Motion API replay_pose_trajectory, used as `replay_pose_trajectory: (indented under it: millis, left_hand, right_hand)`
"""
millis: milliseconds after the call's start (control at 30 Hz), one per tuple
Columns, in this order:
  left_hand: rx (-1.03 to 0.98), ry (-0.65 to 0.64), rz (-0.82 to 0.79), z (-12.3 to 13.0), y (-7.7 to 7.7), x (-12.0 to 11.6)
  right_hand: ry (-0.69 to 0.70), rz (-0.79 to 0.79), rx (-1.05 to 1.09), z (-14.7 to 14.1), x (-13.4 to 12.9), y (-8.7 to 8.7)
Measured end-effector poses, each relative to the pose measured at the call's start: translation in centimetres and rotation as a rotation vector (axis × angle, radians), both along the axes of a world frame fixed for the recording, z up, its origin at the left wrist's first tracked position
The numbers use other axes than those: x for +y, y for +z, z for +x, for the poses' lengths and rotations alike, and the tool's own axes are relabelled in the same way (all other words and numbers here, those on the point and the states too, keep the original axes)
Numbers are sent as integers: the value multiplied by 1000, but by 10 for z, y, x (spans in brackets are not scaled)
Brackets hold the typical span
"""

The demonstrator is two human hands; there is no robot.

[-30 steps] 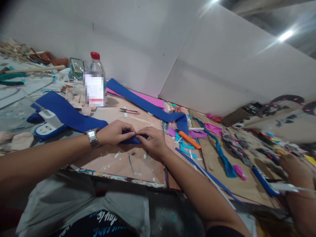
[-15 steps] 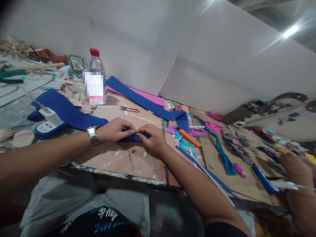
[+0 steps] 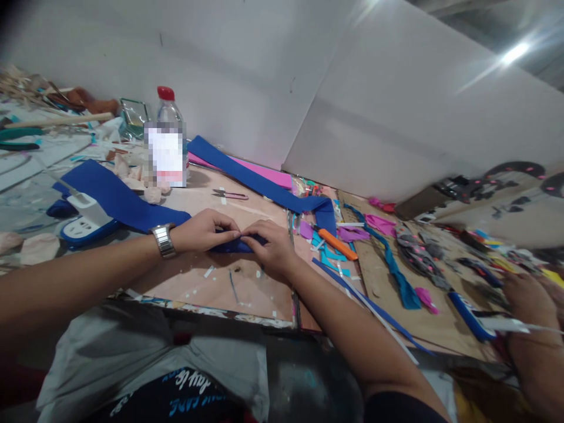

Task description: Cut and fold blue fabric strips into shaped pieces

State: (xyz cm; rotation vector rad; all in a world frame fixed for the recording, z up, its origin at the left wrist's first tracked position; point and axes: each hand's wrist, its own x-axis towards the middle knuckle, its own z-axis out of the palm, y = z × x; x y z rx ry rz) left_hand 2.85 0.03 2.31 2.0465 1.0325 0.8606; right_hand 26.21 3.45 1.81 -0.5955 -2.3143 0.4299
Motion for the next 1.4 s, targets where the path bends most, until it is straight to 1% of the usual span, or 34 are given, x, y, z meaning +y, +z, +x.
replay_pose_trajectory:
  millis: [100,167,300,367,500,600,667,733,867,967,1133,1267,1400]
  left_hand:
    - [37,23,51,1,0,-2]
    - [79,38,131,2,-1,-3]
    - [257,67,345,3,-4,-1]
    - [326,64,406,4,-6,2]
    - [378,68,442,4,-9,4]
    - [364,86,419,3,-9,2]
    - [355,93,395,2,-8,2]
    - [356,82,365,1,-6,1]
    - [347,67,271,0,-2,0]
    - [333,76,197,-1,1,-1]
    - [272,49,123,-2,4,-2]
    - [265,47,72,-2,4,0]
    - [229,54,17,-4,3,3]
  right_hand:
    - [-13,-21,-25,0,-1,1]
    - [-21,-56,-37,-1,-2,1]
    - [-53,-228,-30,-2,-4,-1]
    - [-70,-327,-10,-3,-5,-2]
    - [-71,-455,21,-5,-5,-3]
    - [-76,-489,59,-6,-5,-3]
    - [-92,-456,59,-6,-5,-3]
    - [-90,-384,24,-6,-4,-1]
    - [-90,-280,5,-3,-3,1]
    - [-108,-247,9,-2,-1,1]
    - [-82,-241,9,-2,-3,0]
    - [-91,-113,20,-1,-3,0]
    - [-46,2,41,1,0,0]
